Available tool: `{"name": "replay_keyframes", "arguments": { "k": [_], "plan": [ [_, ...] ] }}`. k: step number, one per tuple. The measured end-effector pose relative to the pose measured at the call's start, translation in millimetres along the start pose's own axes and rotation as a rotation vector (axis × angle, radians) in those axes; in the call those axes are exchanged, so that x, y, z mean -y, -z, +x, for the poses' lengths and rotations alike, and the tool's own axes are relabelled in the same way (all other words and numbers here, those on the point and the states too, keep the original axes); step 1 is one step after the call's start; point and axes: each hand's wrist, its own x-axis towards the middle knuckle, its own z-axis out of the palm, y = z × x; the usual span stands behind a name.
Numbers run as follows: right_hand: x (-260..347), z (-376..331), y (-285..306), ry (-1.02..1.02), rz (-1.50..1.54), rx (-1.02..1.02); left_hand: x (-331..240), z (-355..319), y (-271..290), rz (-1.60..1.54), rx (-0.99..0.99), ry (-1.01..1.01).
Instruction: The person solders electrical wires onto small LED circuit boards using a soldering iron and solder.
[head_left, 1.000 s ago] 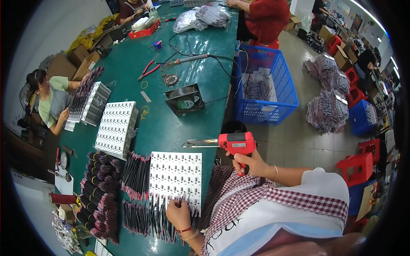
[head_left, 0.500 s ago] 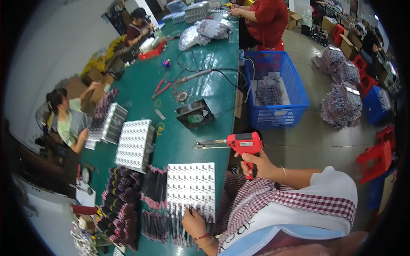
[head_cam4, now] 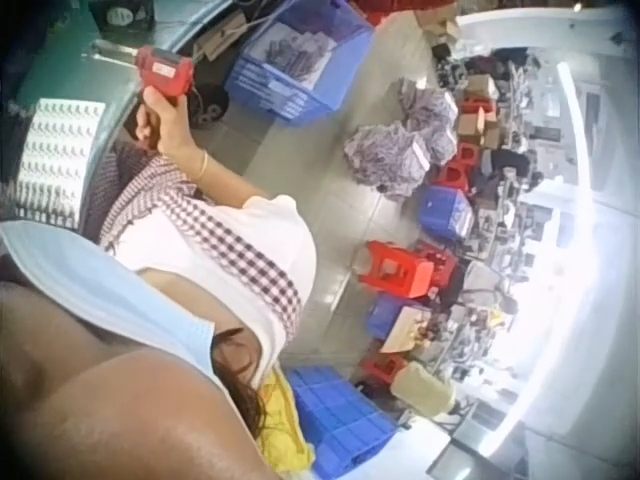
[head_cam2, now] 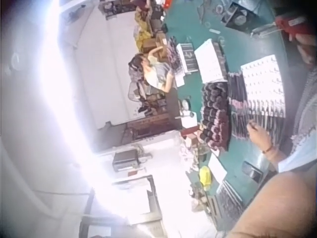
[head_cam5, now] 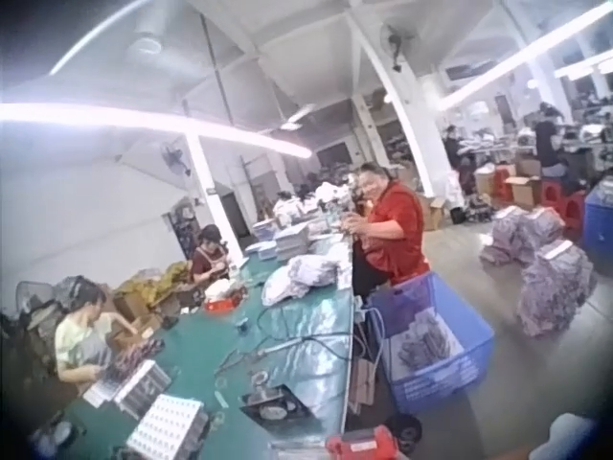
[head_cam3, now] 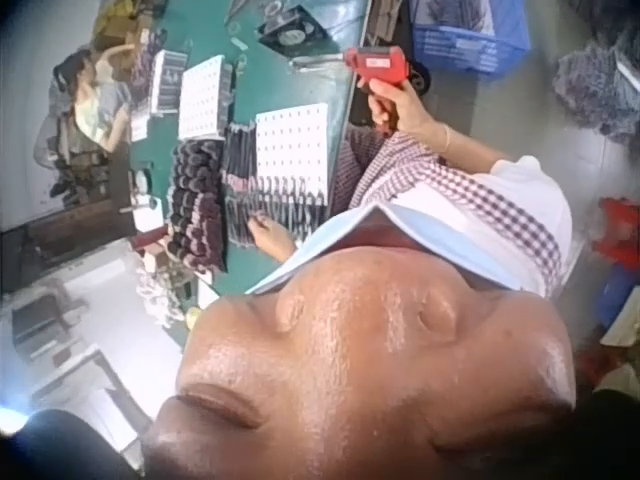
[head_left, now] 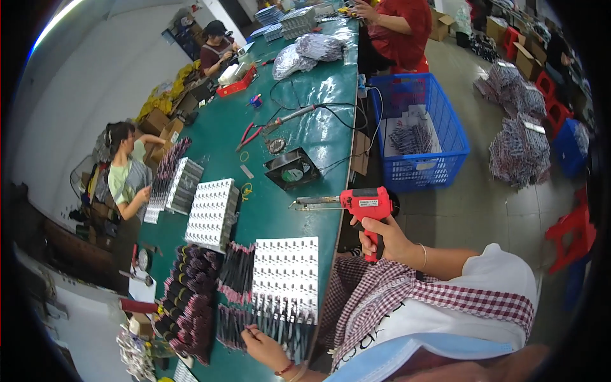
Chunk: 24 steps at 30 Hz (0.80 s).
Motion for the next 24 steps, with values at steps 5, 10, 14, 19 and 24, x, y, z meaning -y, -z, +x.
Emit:
{"name": "replay_keyframes", "arguments": {
  "k": [5, 10, 14, 19, 24],
  "plan": [
    [6.1, -15.4, 15.4, 0.018, 0.021, -0.017, -12.3, -4.8, 48.5, -0.422, -0.104, -0.036],
    [14.4, -24.9, 28.8, -0.041, -0.045, 0.072, -55.5, -17.8, 184.1, -0.35, -0.639, -0.266],
    [16.6, -38.5, 33.6, -0.033, -0.077, 0.091, -35.7, -58.9, 206.1, 0.186, -0.941, -0.24],
    [15.5, -48.3, 45.4, 0.02, -0.003, 0.099, -20.8, -111.7, 200.5, 0.165, -0.976, -0.172],
    [23.2, -55.5, 49.4, 0.029, -0.001, 0.128, -22.4, -121.4, 195.9, 0.122, -1.056, -0.191]
  ]
}}
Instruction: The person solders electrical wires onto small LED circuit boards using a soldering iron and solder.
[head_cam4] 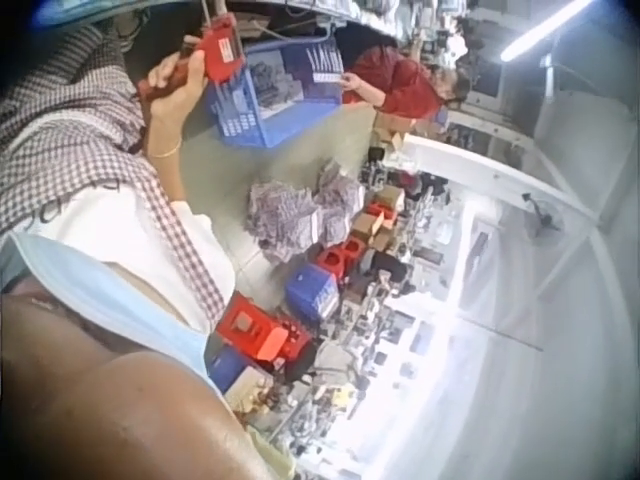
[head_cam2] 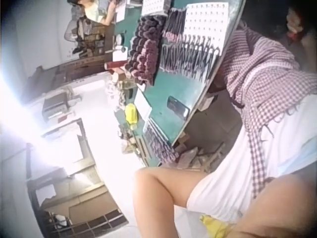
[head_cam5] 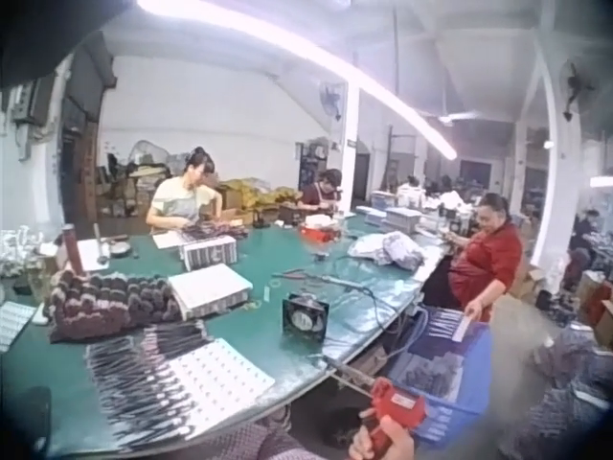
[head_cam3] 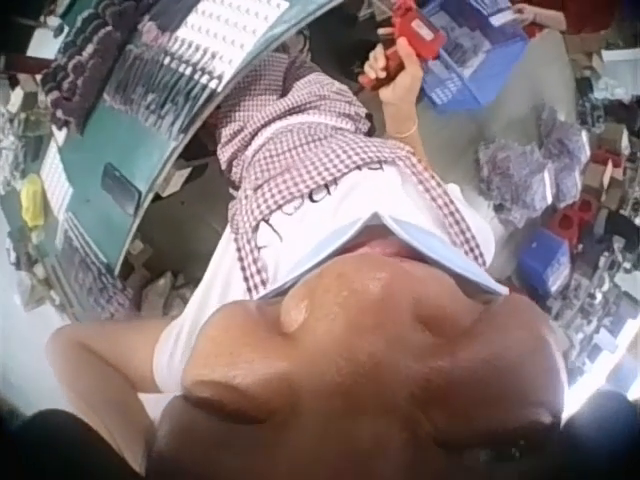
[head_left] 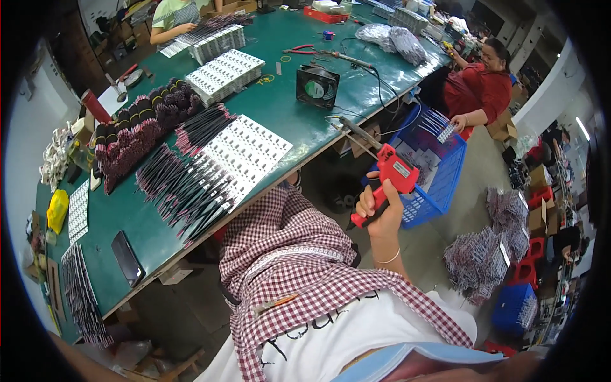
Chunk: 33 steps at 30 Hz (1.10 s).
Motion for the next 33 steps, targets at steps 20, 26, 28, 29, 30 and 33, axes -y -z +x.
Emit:
{"name": "replay_keyframes", "arguments": {
  "k": [20, 26, 28, 29, 30, 33],
  "plan": [
    [-38.0, 51.4, -8.2, -0.244, -0.077, 0.121, 0.8, -20.8, -45.1, 0.005, 0.029, -0.105],
    [-54.9, 88.4, -10.7, -0.353, -0.071, 0.14, -22.0, -3.4, -83.8, -0.008, 0.017, -0.202],
    [-59.4, 86.4, -9.7, -0.359, -0.133, 0.14, -21.1, -15.0, -95.0, -0.042, -0.014, -0.217],
    [-60.2, 83.8, -5.8, -0.377, -0.154, 0.137, -22.3, -19.6, -101.5, -0.059, -0.027, -0.225],
    [-60.1, 81.2, -2.1, -0.394, -0.176, 0.133, -30.2, -20.4, -107.8, -0.077, -0.04, -0.231],
    [-62.9, 72.6, 7.0, -0.485, -0.212, 0.145, -37.6, -104.5, -169.0, -0.322, 1.021, 0.593]
  ]
}}
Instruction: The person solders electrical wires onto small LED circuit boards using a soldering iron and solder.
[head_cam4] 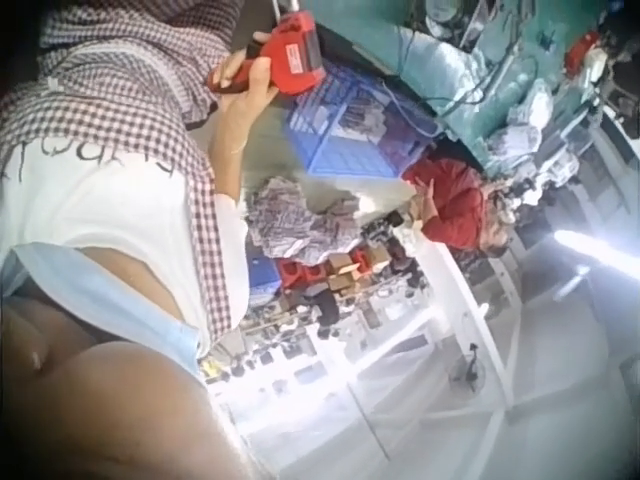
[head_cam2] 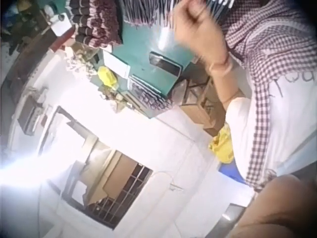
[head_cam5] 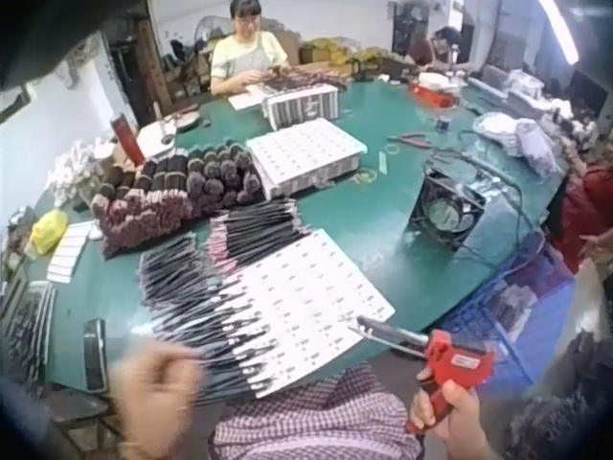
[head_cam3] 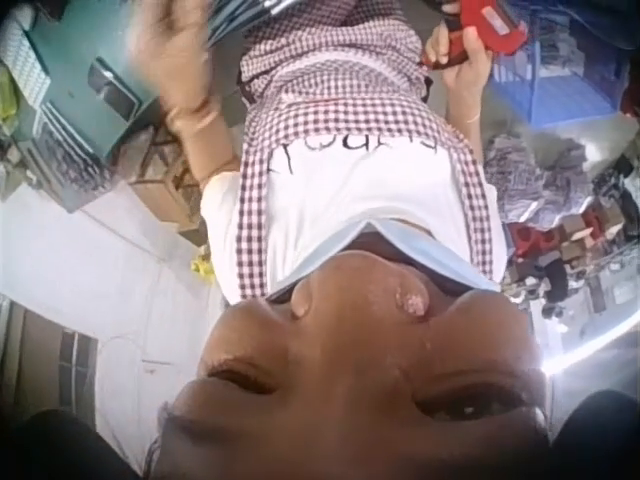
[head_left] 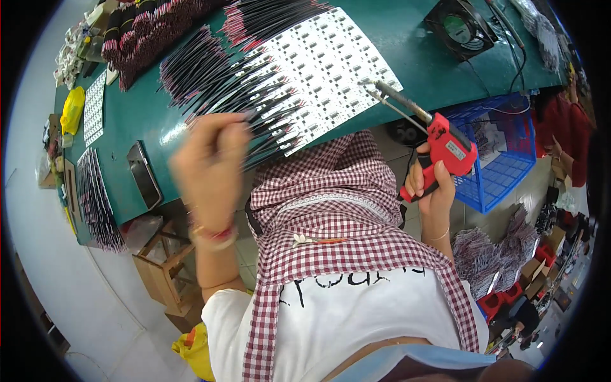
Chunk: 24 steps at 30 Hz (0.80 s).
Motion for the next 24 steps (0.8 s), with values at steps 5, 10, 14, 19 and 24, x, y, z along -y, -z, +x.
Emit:
{"name": "replay_keyframes", "arguments": {
  "k": [5, 10, 14, 19, 24],
  "plan": [
    [-8.5, -12.0, 1.8, -0.038, -0.131, 0.008, 44.0, -9.9, -55.2, 0.111, 0.258, -0.012],
    [-12.1, -18.3, -6.9, -0.129, -0.231, -0.01, 41.1, -7.4, -70.0, 0.117, 0.314, 0.056],
    [-13.0, -20.3, -9.0, -0.165, -0.205, -0.004, 40.8, -7.1, -80.2, 0.225, 0.3, -0.021],
    [-14.9, -20.2, -9.9, -0.22, -0.275, -0.006, 41.1, -7.3, -81.4, 0.283, 0.295, -0.037],
    [-13.5, -14.4, -16.2, -0.236, -0.297, -0.001, 44.4, -1.2, -77.7, 0.254, 0.349, -0.065]
  ]
}}
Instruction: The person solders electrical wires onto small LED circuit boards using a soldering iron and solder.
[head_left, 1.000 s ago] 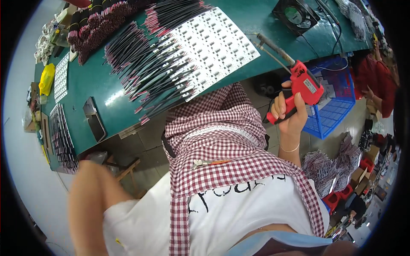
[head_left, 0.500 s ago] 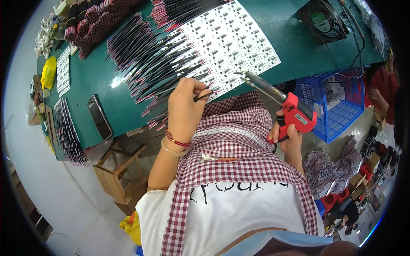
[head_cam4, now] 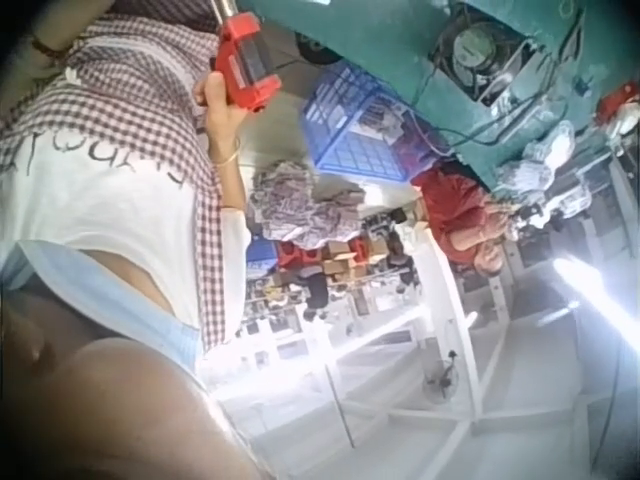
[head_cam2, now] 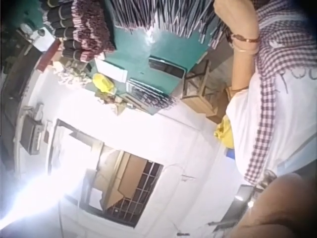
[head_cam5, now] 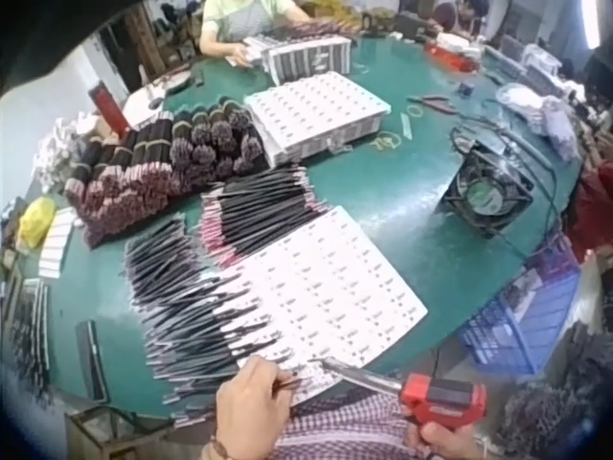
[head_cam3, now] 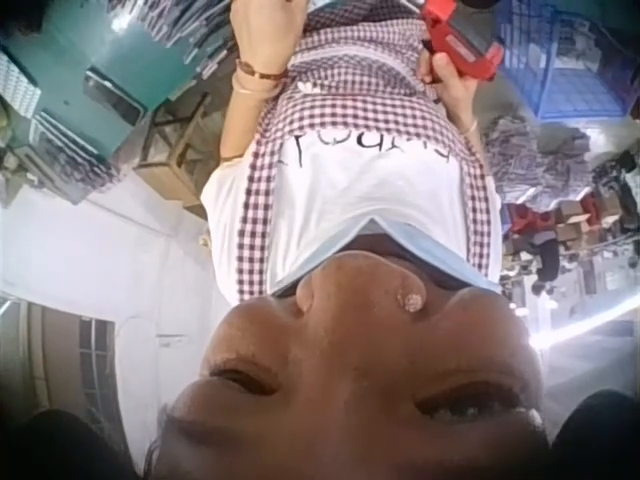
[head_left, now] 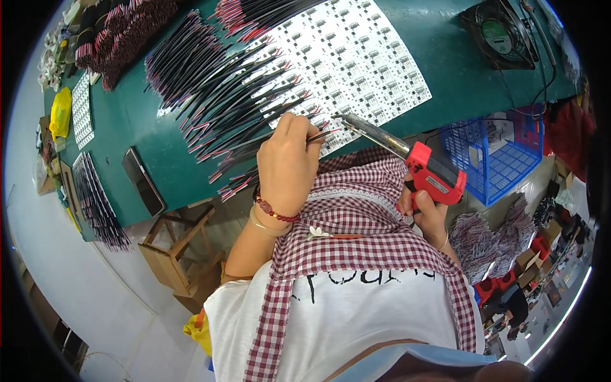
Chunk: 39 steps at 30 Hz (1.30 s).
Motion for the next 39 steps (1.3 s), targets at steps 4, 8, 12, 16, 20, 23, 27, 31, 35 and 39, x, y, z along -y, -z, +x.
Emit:
{"name": "replay_keyframes", "arguments": {
  "k": [4, 8, 12, 16, 20, 23, 27, 31, 35, 39],
  "plan": [
    [-1.0, -6.7, 0.3, -0.025, -0.015, -0.01, -3.8, -1.3, 2.6, -0.001, 0.004, 0.041],
    [-0.2, -8.6, -4.1, -0.021, 0.004, -0.034, -2.3, -1.1, 4.5, -0.036, 0.033, 0.039],
    [0.9, -8.9, -4.0, -0.038, -0.074, -0.044, -3.3, 4.5, 7.5, -0.065, 0.027, 0.07],
    [8.0, -7.8, -4.9, -0.111, -0.257, -0.022, -2.7, 8.4, 9.7, -0.101, 0.068, 0.059],
    [11.4, -7.4, -13.0, -0.026, -0.169, -0.079, -3.0, 12.0, 9.5, -0.082, 0.072, 0.051],
    [10.7, -8.0, -11.7, -0.036, -0.19, -0.072, -2.3, 11.7, 9.6, -0.073, 0.067, 0.055],
    [8.3, -10.5, -7.9, -0.063, -0.264, -0.067, -1.8, 11.4, 9.9, -0.076, 0.059, 0.056],
    [14.1, -10.1, -11.2, -0.053, -0.285, -0.053, -1.5, 11.9, 10.1, -0.072, 0.056, 0.049],
    [15.9, -12.0, -10.1, -0.005, -0.257, -0.094, -2.1, 12.4, 11.1, -0.07, 0.067, 0.055],
    [19.8, -15.0, -7.3, 0.015, -0.189, -0.097, -1.3, 12.5, 11.1, -0.065, 0.062, 0.051]
  ]
}}
